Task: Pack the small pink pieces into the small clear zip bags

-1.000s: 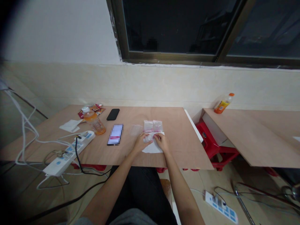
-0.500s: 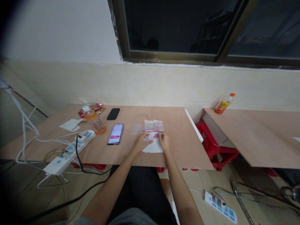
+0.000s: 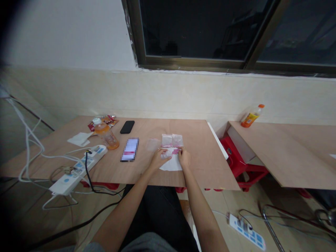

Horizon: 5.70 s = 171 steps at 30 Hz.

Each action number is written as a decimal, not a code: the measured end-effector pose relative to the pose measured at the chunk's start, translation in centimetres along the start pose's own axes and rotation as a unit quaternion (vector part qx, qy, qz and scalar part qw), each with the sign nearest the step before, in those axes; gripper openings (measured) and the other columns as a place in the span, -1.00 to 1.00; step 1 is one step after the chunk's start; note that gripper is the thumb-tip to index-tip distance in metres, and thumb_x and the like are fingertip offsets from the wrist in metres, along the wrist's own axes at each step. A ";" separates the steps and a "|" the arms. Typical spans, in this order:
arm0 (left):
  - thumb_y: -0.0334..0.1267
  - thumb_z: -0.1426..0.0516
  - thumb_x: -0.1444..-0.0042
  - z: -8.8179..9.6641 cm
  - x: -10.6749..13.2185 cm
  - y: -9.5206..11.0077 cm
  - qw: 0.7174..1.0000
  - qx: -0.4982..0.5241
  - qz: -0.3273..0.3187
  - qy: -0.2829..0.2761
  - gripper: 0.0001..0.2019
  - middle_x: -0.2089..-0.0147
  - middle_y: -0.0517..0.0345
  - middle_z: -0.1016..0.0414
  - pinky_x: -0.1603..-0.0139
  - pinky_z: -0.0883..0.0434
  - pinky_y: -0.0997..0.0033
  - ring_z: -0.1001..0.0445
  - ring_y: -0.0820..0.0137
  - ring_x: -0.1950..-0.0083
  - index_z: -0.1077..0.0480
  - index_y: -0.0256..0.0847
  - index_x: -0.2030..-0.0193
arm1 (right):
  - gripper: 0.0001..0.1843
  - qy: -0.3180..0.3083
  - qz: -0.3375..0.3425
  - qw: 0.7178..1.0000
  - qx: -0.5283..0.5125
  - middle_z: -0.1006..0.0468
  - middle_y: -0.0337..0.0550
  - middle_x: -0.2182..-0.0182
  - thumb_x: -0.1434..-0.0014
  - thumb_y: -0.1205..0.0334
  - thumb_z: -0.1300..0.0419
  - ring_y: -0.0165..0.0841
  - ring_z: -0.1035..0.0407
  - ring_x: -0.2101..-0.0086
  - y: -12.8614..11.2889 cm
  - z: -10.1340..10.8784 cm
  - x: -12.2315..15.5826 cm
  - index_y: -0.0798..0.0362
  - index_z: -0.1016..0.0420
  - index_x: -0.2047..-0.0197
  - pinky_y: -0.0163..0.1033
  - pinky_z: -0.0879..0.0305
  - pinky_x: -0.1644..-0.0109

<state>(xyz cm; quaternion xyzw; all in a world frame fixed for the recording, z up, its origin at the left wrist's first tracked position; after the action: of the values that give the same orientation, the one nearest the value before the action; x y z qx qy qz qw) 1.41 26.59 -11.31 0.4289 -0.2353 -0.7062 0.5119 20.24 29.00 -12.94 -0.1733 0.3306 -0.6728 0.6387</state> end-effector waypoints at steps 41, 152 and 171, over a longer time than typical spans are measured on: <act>-0.08 -0.31 0.03 0.5 0.1 0.6 0.999 0.034 0.010 0.006 -0.61 0.05 0.02 -0.49 -0.04 -0.41 0.19 -0.45 0.24 -0.01 -0.42 -0.16 0.08 | -0.66 -0.031 0.061 0.998 0.006 -0.57 -0.17 0.42 -0.22 0.14 -0.04 -0.36 -0.40 0.42 -1.1 1.4 -1.3 0.04 -0.59 0.09 -0.32 -0.21 0.30; -0.12 -0.30 0.02 0.7 0.1 0.7 0.999 0.031 0.016 0.009 -0.64 0.11 0.07 -0.49 0.05 -0.39 0.29 -0.44 0.33 0.11 -0.43 -0.18 0.09 | -0.64 -0.041 0.058 0.996 -0.056 -0.48 -0.22 0.60 -0.08 -0.03 -0.15 -0.38 -0.30 0.53 0.0 1.7 0.0 0.07 -0.62 0.35 -0.33 -0.08 0.43; -0.14 -0.31 0.03 0.7 0.1 0.4 0.999 0.048 0.017 0.019 -0.64 0.11 0.06 -0.48 0.05 -0.38 0.29 -0.43 0.32 0.11 -0.42 -0.19 0.10 | -0.58 -0.048 0.045 0.991 -0.118 -0.49 -0.20 0.55 -0.12 -0.03 -0.08 -0.35 -0.32 0.50 0.2 0.4 -0.6 0.10 -0.61 0.22 -0.30 -0.19 0.39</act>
<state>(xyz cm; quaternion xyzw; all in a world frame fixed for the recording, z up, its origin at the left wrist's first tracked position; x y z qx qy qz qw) 1.01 26.24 -10.62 0.4621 -0.2669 -0.6767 0.5072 20.77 29.50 -12.64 -0.2646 0.3837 -0.5906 0.6588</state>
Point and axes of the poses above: each hand's wrist, its own x-axis away from the middle knuckle, its own z-axis out of the back of the hand, y = z × x, the point moved 10 cm from there along -x, towards the middle knuckle
